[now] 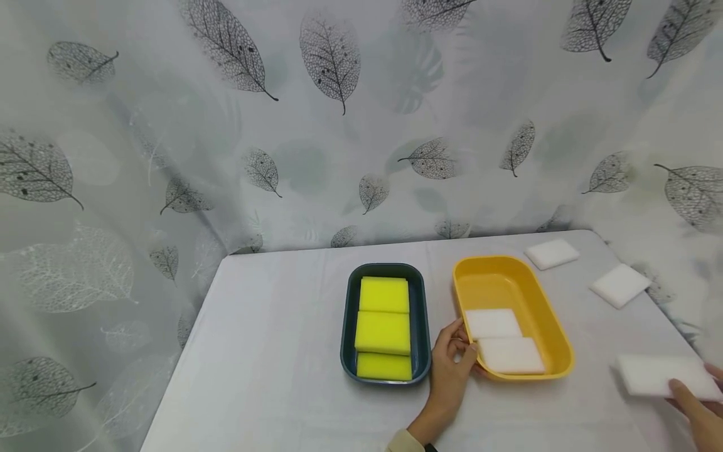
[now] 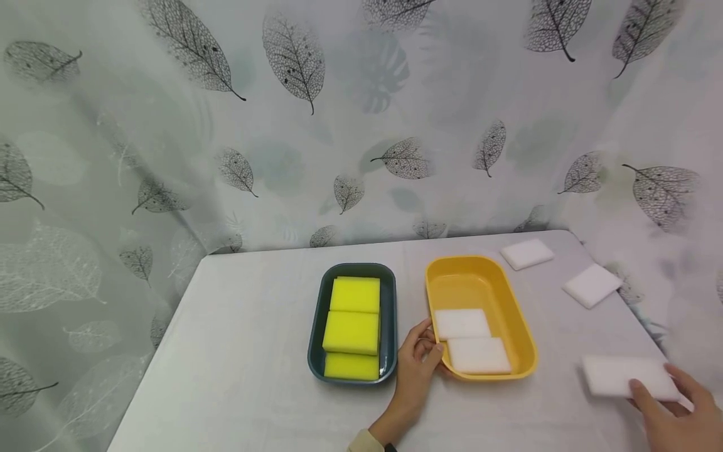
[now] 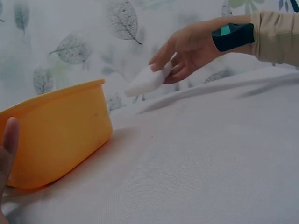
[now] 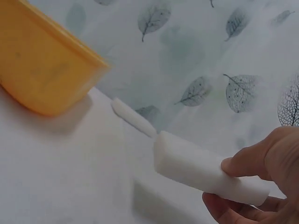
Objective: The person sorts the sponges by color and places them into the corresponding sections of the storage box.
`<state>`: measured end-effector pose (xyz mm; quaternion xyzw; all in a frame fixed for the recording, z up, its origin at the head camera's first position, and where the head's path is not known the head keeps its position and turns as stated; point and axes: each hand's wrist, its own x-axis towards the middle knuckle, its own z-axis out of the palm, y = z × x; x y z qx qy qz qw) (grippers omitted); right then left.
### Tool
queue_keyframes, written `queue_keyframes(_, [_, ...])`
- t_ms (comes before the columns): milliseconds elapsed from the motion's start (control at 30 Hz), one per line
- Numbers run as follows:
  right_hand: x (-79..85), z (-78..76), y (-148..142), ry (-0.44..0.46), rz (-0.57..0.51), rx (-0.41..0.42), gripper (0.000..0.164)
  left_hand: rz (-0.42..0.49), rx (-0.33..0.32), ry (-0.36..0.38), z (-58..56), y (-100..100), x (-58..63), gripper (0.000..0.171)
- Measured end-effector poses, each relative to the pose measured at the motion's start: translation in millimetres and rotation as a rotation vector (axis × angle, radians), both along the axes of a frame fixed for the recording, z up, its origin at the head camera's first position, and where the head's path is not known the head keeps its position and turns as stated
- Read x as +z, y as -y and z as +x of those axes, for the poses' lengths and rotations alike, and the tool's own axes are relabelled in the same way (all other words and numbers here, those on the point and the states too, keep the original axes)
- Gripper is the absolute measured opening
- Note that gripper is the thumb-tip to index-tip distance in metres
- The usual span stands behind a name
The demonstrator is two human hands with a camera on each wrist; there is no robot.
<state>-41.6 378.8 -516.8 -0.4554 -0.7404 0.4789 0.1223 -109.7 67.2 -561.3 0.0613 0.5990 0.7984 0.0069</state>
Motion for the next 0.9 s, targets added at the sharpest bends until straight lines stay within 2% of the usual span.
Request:
queue_keyframes(100, [1.4,-9.1,1,-0.208,-0.236,-0.064,0.070,-0.007,0.009,0.008,-0.3,2,0.4,0.050])
queue_keyframes(167, [4.4,-16.6,2,-0.320,-0.351,-0.090,0.072,-0.007,0.014,0.008,-1.1,3,0.8,0.050])
queue_keyframes(267, [12.9,-29.5,10,-0.433,-0.412,-0.084,0.072,-0.003,0.010,-0.007,-3.4,3,2.1,0.050])
queue_keyframes(333, [19.4,-38.6,18,-0.485,-0.410,-0.078,0.069,-0.006,0.005,-0.017,-5.3,2,3.1,0.050])
queue_keyframes(400, [25.9,-47.7,28,-0.503,-0.387,-0.077,0.063,-0.012,0.007,-0.022,-7.0,2,4.4,0.050])
queue_keyframes(567, [38.2,-65.2,51,-0.421,-0.320,-0.025,0.047,-0.011,0.011,-0.006,-8.1,0,6.2,0.049])
queue_keyframes(667, [43.5,-69.9,62,-0.390,-0.307,0.003,0.038,0.012,0.004,0.004,-4.2,-3,4.7,0.050])
queue_keyframes(800, [47.9,-76.5,76,-0.333,-0.199,0.091,0.029,0.020,-0.002,-0.003,1.0,-5,0.9,0.052])
queue_keyframes(900, [49.0,-84.6,90,-0.283,-0.087,0.206,0.032,0.016,0.005,-0.022,0.8,-4,-0.4,0.052])
